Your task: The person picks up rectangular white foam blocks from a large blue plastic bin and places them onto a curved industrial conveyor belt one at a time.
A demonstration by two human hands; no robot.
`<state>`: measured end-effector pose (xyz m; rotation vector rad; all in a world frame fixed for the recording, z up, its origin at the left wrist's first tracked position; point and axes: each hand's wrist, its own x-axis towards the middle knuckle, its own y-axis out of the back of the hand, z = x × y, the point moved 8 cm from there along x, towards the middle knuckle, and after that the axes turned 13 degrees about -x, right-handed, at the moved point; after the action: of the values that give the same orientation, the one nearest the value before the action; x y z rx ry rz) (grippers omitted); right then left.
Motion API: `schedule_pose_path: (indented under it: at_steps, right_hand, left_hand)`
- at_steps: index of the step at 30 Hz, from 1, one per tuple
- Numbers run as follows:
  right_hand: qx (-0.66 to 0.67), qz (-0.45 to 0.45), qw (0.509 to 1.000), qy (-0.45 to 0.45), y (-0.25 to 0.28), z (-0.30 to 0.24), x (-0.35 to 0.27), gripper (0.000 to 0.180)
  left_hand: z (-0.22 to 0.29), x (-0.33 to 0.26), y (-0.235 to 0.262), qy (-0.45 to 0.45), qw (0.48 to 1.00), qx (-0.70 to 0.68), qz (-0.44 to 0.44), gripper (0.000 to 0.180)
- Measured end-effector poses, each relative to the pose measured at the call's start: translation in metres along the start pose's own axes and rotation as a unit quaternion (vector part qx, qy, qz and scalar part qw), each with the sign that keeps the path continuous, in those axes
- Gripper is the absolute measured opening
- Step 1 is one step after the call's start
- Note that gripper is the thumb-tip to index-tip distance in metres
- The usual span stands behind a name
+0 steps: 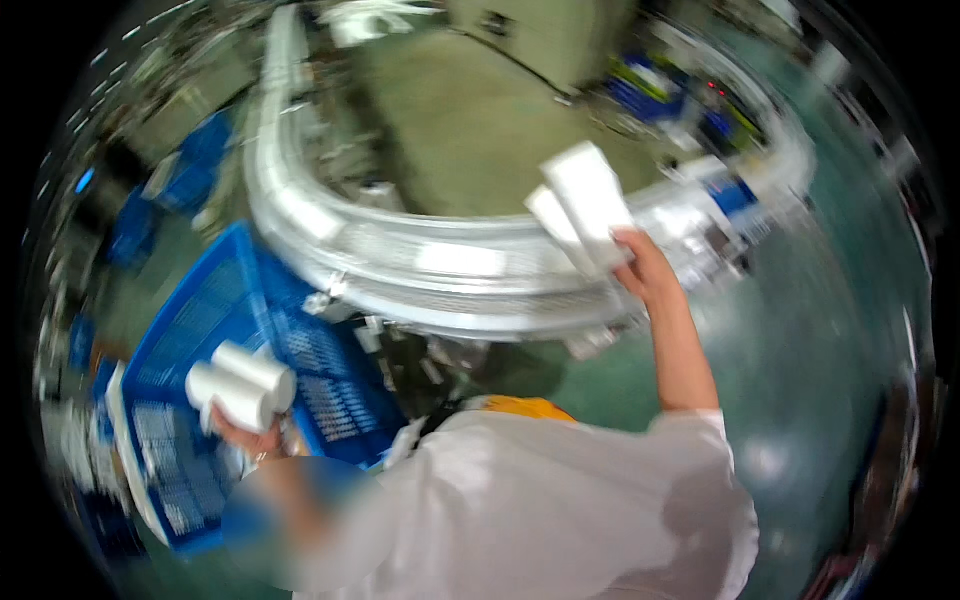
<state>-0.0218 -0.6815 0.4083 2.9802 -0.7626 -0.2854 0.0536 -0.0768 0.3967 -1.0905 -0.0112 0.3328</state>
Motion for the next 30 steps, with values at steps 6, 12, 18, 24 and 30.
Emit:
schedule_pose_path:
  at_steps: [6,12,18,24,30]
  right_hand:
    - [-0.006,-0.136,0.989,0.054,0.093,-0.028,0.031,0.056]
    - [-0.308,-0.164,0.935,-0.068,0.103,-0.032,0.057,0.060]
    - [-0.238,-0.314,0.917,-0.058,0.055,-0.010,0.097,0.057]
    - [-0.356,-0.363,0.860,-0.040,-0.010,0.018,0.102,0.063]
    - [-0.451,-0.226,0.859,-0.084,0.069,0.008,0.102,0.038]
  left_hand:
    - [0.009,0.033,0.011,0.077,0.992,-0.058,-0.086,0.062]
    - [0.010,0.040,0.011,0.108,0.984,-0.053,-0.131,0.062]
    - [0.011,0.035,0.005,0.064,0.991,-0.049,-0.106,0.061]
    - [0.009,0.022,-0.022,0.005,0.996,0.040,-0.074,0.062]
    - [-0.004,-0.022,-0.066,0.052,0.987,0.011,-0.151,0.059]
